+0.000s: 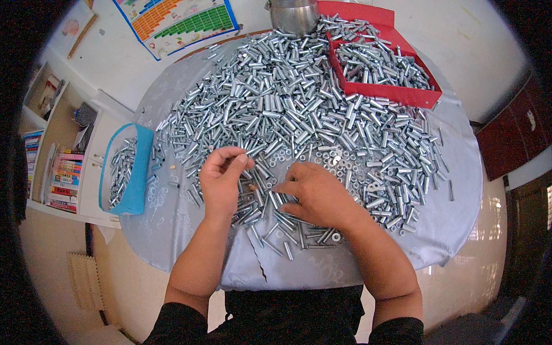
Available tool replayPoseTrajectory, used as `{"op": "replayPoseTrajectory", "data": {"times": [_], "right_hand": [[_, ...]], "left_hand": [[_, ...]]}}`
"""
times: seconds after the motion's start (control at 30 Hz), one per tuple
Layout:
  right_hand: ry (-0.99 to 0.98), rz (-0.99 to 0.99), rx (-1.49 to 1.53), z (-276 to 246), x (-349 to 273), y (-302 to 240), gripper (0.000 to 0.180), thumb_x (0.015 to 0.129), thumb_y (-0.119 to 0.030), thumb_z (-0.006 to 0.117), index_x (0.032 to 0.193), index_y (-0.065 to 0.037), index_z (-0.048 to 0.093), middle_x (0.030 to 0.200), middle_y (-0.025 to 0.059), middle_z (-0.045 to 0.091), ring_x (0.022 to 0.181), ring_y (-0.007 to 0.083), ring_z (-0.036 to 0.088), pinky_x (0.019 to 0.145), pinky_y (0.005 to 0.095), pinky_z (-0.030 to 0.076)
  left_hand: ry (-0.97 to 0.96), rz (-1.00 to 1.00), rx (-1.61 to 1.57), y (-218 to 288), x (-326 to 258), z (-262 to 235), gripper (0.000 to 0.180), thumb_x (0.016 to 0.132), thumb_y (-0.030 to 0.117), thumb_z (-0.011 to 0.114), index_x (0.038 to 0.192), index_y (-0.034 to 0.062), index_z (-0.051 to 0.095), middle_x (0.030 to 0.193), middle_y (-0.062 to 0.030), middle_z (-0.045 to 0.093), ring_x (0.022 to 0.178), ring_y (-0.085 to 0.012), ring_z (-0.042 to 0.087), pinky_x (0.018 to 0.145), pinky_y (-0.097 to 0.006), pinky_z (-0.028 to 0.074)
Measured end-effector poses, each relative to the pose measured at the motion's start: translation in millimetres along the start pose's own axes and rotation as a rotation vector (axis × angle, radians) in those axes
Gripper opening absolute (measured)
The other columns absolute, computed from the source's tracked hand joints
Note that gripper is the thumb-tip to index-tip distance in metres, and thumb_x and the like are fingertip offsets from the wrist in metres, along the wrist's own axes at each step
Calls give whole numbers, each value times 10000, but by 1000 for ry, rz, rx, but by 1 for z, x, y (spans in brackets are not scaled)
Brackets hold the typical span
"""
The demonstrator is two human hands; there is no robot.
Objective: The person repeatedly picks up metal bolts and washers from a large pile on a table, threads the washers onto the bolts, and places the assembled units back onto the pile. The task continues throughout the clip with no visible change in the overall pile size.
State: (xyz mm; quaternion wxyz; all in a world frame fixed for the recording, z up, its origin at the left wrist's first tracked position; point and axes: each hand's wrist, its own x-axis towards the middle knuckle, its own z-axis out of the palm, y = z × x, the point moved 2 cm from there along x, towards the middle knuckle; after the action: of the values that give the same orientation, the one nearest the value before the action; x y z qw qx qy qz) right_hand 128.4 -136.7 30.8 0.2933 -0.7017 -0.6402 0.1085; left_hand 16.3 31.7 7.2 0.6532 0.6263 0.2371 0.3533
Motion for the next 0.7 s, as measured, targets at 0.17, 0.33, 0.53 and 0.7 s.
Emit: {"op": "replayPoseTrajectory", "data": {"times": [0.17, 0.33, 0.53, 0.7], "right_hand": [[45, 8, 61, 3, 0, 2, 308, 707, -158, 744, 998, -90, 670, 913, 106, 597, 922, 327, 578, 831, 412, 462], [158, 265, 407, 0, -5, 18, 219, 774, -85, 724, 981, -69, 653, 850, 47, 628, 781, 189, 611, 708, 299, 485], [606, 473, 951, -6, -3, 37, 150, 882, -61, 653, 1010, 14, 636, 823, 52, 651, 727, 123, 617, 669, 257, 503], [621, 464, 983, -2, 0, 32, 140, 898, -64, 638, 1008, 22, 634, 822, 70, 658, 724, 135, 626, 669, 272, 511]], "left_hand": [[-15, -29, 8, 0, -1, 3, 93, 875, -6, 614, 964, -3, 641, 862, -60, 662, 790, -134, 656, 741, -258, 523], [-71, -63, -56, -1, -6, 5, 95, 880, 1, 614, 973, -5, 633, 856, -58, 656, 790, -138, 656, 740, -265, 532], [-139, -27, -84, -3, -8, 11, 90, 893, 45, 624, 979, 21, 634, 856, -42, 682, 777, -119, 670, 610, -210, 502], [-158, -66, -87, -1, -11, 11, 89, 893, 35, 623, 979, 12, 628, 870, -54, 677, 787, -124, 667, 648, -216, 501]]}}
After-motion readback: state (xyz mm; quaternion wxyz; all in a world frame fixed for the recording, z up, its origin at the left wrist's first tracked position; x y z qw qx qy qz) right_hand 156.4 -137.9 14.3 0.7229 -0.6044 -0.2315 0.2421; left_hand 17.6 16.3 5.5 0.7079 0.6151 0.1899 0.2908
